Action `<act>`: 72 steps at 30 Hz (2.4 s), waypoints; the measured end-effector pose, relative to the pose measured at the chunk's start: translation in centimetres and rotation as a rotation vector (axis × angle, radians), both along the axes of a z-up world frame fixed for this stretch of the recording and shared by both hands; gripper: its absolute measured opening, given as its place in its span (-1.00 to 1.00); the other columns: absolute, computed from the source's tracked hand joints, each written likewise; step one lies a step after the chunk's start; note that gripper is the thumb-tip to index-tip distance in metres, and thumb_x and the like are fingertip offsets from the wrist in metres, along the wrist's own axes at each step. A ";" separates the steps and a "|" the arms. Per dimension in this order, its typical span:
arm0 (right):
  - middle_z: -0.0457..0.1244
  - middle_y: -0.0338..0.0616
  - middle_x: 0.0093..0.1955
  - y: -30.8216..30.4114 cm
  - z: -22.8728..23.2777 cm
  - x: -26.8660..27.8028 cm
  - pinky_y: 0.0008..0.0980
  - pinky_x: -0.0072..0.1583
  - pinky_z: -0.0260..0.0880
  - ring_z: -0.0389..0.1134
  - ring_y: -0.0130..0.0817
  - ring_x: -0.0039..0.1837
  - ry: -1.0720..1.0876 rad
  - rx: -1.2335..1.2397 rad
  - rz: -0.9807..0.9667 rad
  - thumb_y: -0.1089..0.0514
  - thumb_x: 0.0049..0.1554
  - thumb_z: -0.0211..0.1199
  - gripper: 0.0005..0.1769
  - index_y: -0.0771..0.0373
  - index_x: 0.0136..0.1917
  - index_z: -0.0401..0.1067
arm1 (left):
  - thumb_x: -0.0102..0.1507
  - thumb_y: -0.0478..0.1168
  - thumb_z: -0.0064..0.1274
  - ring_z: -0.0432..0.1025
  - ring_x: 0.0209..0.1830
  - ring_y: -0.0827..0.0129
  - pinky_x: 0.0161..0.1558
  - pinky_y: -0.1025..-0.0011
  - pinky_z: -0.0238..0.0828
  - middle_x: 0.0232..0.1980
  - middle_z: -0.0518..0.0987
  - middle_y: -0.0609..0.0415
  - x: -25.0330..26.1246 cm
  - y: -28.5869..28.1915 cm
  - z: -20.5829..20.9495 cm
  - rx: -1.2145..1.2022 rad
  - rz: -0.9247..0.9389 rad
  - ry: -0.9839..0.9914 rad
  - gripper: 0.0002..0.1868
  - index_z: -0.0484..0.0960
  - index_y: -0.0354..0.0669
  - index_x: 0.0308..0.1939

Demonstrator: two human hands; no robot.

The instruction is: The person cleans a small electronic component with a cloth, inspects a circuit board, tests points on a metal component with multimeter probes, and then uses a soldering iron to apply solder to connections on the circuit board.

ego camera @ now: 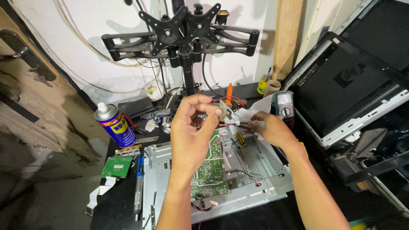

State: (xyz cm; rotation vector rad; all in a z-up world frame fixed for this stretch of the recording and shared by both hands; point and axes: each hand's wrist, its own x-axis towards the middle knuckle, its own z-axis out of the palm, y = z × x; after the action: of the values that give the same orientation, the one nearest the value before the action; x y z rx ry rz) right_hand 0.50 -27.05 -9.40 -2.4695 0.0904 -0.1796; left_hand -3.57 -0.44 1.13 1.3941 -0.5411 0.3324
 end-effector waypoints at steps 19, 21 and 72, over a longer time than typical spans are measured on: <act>0.41 -0.13 0.09 7.9 -1.4 -3.6 -0.42 0.04 0.51 0.50 -0.40 0.04 -0.216 0.985 0.501 0.13 0.27 0.05 -0.65 0.29 0.27 0.43 | 0.21 -0.40 0.18 0.59 -0.21 0.23 -0.15 0.33 0.50 -0.17 0.64 -0.04 -0.5 2.8 -6.4 0.491 0.360 -0.254 -0.78 0.60 -0.27 -0.06; 0.39 -0.05 0.04 9.5 -2.1 -3.6 -0.39 0.07 0.45 0.44 -0.35 0.03 -0.162 0.894 0.434 0.32 0.16 0.30 -0.62 0.39 0.25 0.44 | 0.19 -0.41 0.18 0.57 -0.25 0.21 -0.18 0.31 0.49 -0.21 0.63 -0.03 -0.5 3.4 -7.2 0.536 0.390 -0.198 -0.79 0.60 -0.26 -0.09; 0.44 -0.05 -0.03 2.7 -0.4 -4.1 -0.41 -0.05 0.52 0.44 -0.45 -0.10 -0.218 0.918 0.291 0.14 0.29 0.16 -0.76 0.38 -0.01 0.51 | 0.08 -0.26 0.28 0.46 0.01 0.27 -0.18 0.39 0.41 0.11 0.50 -0.04 -3.4 1.4 -9.9 0.553 0.058 -0.133 -0.40 0.47 -0.21 0.19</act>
State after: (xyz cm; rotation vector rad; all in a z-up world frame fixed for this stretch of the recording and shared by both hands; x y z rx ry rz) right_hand -3.62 -24.37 -9.76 -1.5144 -0.2322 -0.2172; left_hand -6.96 0.97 -8.73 1.9331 -0.7384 0.3370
